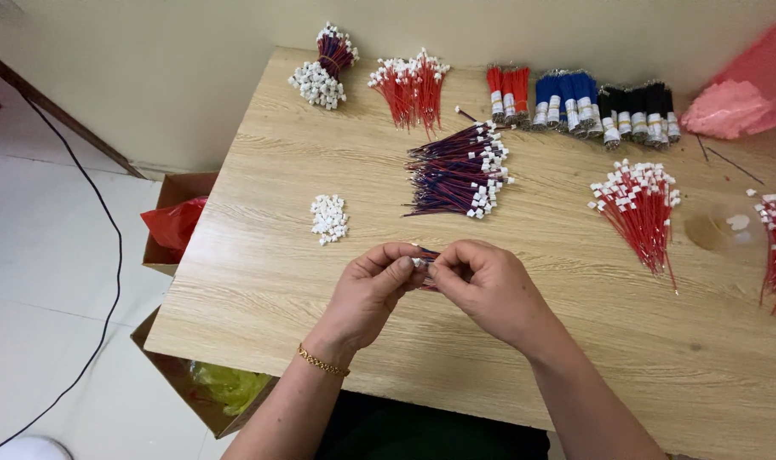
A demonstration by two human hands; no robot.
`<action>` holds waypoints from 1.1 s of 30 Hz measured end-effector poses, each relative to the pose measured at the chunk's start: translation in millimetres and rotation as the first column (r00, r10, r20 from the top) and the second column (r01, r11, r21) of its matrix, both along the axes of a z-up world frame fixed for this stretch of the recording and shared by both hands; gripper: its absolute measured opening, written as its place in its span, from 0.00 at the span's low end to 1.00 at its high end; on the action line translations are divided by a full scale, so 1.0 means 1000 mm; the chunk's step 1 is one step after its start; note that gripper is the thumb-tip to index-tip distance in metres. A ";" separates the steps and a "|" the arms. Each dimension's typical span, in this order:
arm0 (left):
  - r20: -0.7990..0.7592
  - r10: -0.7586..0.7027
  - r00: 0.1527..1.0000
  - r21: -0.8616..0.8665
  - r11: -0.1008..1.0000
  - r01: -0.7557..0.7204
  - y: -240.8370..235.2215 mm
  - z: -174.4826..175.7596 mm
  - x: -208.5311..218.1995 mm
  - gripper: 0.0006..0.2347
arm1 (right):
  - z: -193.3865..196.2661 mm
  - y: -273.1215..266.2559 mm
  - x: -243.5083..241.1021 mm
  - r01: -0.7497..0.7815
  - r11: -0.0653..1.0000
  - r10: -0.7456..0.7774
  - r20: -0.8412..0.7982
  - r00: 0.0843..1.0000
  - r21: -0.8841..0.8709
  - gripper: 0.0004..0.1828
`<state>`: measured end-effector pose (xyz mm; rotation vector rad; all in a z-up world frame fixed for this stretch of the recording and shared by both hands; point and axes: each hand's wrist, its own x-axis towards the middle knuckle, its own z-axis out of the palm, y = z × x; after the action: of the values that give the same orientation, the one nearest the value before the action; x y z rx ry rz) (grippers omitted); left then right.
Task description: Attaching small white connectors to the ends of thin electrical wires
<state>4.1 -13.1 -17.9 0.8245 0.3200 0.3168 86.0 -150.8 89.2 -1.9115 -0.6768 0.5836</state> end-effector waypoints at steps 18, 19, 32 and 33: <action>-0.018 0.013 1.000 0.071 0.997 -0.012 0.000 -0.003 0.001 0.08 | 0.003 0.000 0.000 -0.005 0.999 0.006 0.014 1.000 -0.043 0.07; -0.018 0.011 1.000 0.069 0.998 -0.010 0.001 -0.001 0.000 0.08 | -0.001 0.000 0.001 -0.004 0.999 0.004 0.014 1.000 -0.044 0.07; -0.064 0.039 0.997 0.261 0.965 -0.021 -0.004 0.009 0.002 0.06 | -0.008 0.006 0.006 -0.076 0.991 0.093 0.166 0.982 -0.107 0.06; -0.065 0.036 0.997 0.269 0.963 -0.017 -0.004 0.007 0.003 0.06 | -0.011 0.006 0.007 -0.088 0.991 0.105 0.183 0.977 -0.102 0.06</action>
<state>7.1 -17.4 -11.3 1.1011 0.3581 0.3616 93.0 -144.7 78.2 -2.0471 -0.8813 0.5056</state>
